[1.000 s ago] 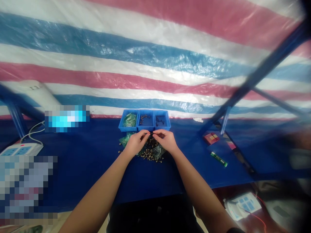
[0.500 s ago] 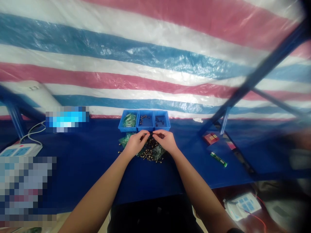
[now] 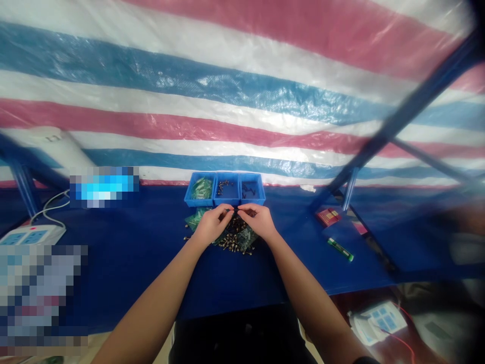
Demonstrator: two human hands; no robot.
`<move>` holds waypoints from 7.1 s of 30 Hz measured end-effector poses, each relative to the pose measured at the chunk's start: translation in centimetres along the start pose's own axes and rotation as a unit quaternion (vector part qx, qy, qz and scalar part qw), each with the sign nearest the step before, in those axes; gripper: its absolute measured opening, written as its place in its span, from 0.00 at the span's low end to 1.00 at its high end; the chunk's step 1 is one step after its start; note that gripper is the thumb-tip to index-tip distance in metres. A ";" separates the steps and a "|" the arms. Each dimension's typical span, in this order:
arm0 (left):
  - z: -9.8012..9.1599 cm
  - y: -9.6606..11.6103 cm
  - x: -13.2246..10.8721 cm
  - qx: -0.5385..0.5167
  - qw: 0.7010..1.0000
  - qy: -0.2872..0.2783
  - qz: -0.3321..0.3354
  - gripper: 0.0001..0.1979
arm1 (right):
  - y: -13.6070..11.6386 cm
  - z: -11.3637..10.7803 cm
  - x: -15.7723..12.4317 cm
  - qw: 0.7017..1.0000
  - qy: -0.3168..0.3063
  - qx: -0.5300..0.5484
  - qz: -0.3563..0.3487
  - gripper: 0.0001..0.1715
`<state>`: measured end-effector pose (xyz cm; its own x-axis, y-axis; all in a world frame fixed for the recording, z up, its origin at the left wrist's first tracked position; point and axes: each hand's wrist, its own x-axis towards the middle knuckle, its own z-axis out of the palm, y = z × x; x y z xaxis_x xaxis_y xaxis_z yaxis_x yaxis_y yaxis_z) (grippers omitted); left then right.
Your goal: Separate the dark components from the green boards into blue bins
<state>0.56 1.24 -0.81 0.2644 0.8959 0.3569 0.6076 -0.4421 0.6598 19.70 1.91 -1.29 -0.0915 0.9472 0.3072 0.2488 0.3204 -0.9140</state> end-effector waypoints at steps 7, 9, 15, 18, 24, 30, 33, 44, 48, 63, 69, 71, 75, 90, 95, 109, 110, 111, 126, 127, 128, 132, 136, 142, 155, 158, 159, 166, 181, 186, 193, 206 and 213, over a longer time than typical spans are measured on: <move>-0.1 0.1 0.0 0.000 1.000 -0.013 -0.008 0.16 | -0.1 0.1 -0.2 1.000 -0.009 0.001 0.003 0.13; -0.2 0.2 0.0 -0.003 1.000 -0.016 -0.010 0.16 | -0.1 0.1 -0.2 1.000 -0.009 0.001 0.003 0.13; -0.1 0.2 0.0 0.001 1.000 0.001 0.007 0.17 | 0.3 0.1 0.0 1.000 -0.001 -0.004 -0.001 0.13; -0.2 0.3 0.0 0.001 1.000 -0.003 0.008 0.16 | 0.3 0.1 0.0 1.000 -0.003 -0.002 0.000 0.13; -0.2 0.3 0.0 -0.002 1.000 -0.017 -0.011 0.16 | 0.0 0.2 -0.1 1.000 -0.004 0.013 0.001 0.13; -0.1 0.1 0.0 -0.003 1.000 -0.005 -0.002 0.16 | 0.0 0.1 -0.1 1.000 -0.003 0.008 0.004 0.13; -0.1 0.1 0.0 0.003 1.000 -0.002 0.001 0.16 | 0.1 0.2 -0.1 1.000 -0.005 0.010 0.006 0.13; -0.1 0.3 -0.1 0.006 1.000 -0.002 -0.020 0.17 | -0.2 -0.8 0.3 0.994 0.057 -0.001 0.097 0.16; 0.1 0.2 -0.1 0.010 1.000 0.010 -0.011 0.18 | 0.0 -1.8 0.8 0.979 0.166 -0.108 0.040 0.13; -0.1 0.3 0.0 0.006 1.000 0.006 -0.005 0.17 | 0.8 -3.8 1.2 0.964 0.151 -0.211 0.064 0.11; -0.2 0.3 -0.1 0.004 1.000 0.004 -0.005 0.18 | 1.2 -3.7 1.1 0.922 0.002 -0.375 0.101 0.15; -0.2 0.3 -0.1 0.004 1.000 0.001 0.002 0.18 | 1.3 -3.6 1.0 0.911 -0.018 -0.398 0.107 0.17; -0.1 0.3 -0.1 0.009 1.000 0.003 0.001 0.18 | 1.5 -3.5 1.0 0.905 -0.043 -0.410 0.107 0.17; -0.2 0.5 -0.1 0.014 1.000 -0.005 -0.006 0.18 | 1.8 -3.5 1.1 0.908 -0.050 -0.406 0.083 0.14; -0.1 0.3 -0.1 0.011 1.000 0.002 0.000 0.18 | 1.0 -3.0 0.7 0.961 -0.062 -0.271 0.007 0.11; 0.0 0.0 -0.1 -0.007 1.000 -0.009 0.011 0.20 | -0.7 -0.4 -0.1 0.997 -0.045 -0.042 -0.042 0.10; 0.1 -0.1 -0.1 -0.007 1.000 -0.009 0.011 0.20 | -0.9 -0.5 -0.2 0.995 -0.054 -0.068 -0.058 0.10; 0.1 -0.1 -0.1 -0.007 1.000 -0.009 0.010 0.20 | -1.1 -0.6 -0.3 0.992 -0.063 -0.084 -0.072 0.10; -0.1 0.5 0.0 -0.002 1.000 -0.001 0.017 0.17 | -1.2 -0.7 -0.2 0.982 -0.045 -0.144 -0.116 0.11; -0.1 0.5 0.0 -0.004 1.000 -0.002 0.017 0.17 | -1.1 -0.7 -0.2 0.982 -0.042 -0.145 -0.118 0.11; -0.1 0.5 0.0 -0.004 1.000 -0.003 0.015 0.17 | -1.1 -0.7 -0.2 0.982 -0.038 -0.144 -0.118 0.11; 0.0 0.4 0.0 -0.003 1.000 0.009 0.009 0.17 | -1.0 -0.7 -0.2 0.983 -0.034 -0.144 -0.111 0.12; -0.1 0.3 0.0 0.001 1.000 0.007 0.011 0.17 | -0.8 -0.4 -0.2 0.985 -0.035 -0.134 -0.106 0.12; -0.1 0.3 -0.1 -0.002 1.000 0.006 0.001 0.16 | -0.8 -0.4 -0.2 0.986 -0.023 -0.127 -0.103 0.12; 0.0 0.1 -0.1 -0.003 1.000 0.009 0.002 0.15 | -0.8 -0.4 -0.2 0.986 -0.023 -0.129 -0.100 0.12; -0.1 0.2 -0.1 -0.010 1.000 -0.007 -0.007 0.15 | -0.8 -0.4 -0.3 0.984 -0.025 -0.131 -0.115 0.12; -0.1 0.2 -0.1 -0.011 1.000 -0.011 -0.009 0.15 | -0.7 -0.5 -0.2 0.984 -0.023 -0.133 -0.120 0.11; 0.0 0.1 -0.1 -0.012 1.000 0.000 0.003 0.16 | -0.1 -0.4 -0.1 0.981 -0.012 -0.133 -0.140 0.10; 0.1 0.0 -0.1 -0.002 1.000 0.005 0.004 0.16 | -0.4 -0.5 -0.1 0.984 -0.008 -0.122 -0.131 0.10; 0.1 0.0 -0.1 -0.004 1.000 0.004 0.002 0.16 | -0.5 -0.4 -0.2 0.986 -0.019 -0.102 -0.129 0.11; -0.1 0.2 0.0 -0.010 1.000 -0.020 -0.009 0.16 | -0.4 -0.3 -0.2 0.988 -0.032 -0.087 -0.122 0.11; 0.1 0.0 0.0 0.003 1.000 0.002 0.011 0.15 | -0.5 -0.4 -0.2 0.988 -0.017 -0.089 -0.124 0.11; 0.0 0.2 0.0 -0.003 1.000 0.000 0.005 0.15 | -0.5 -0.3 -0.2 0.990 -0.013 -0.084 -0.109 0.12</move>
<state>0.67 1.15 -0.72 0.2711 0.8912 0.3637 0.6004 -0.4519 0.6597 19.87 1.56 -0.79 -0.1859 0.8556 0.4831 0.3772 0.5161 -0.7690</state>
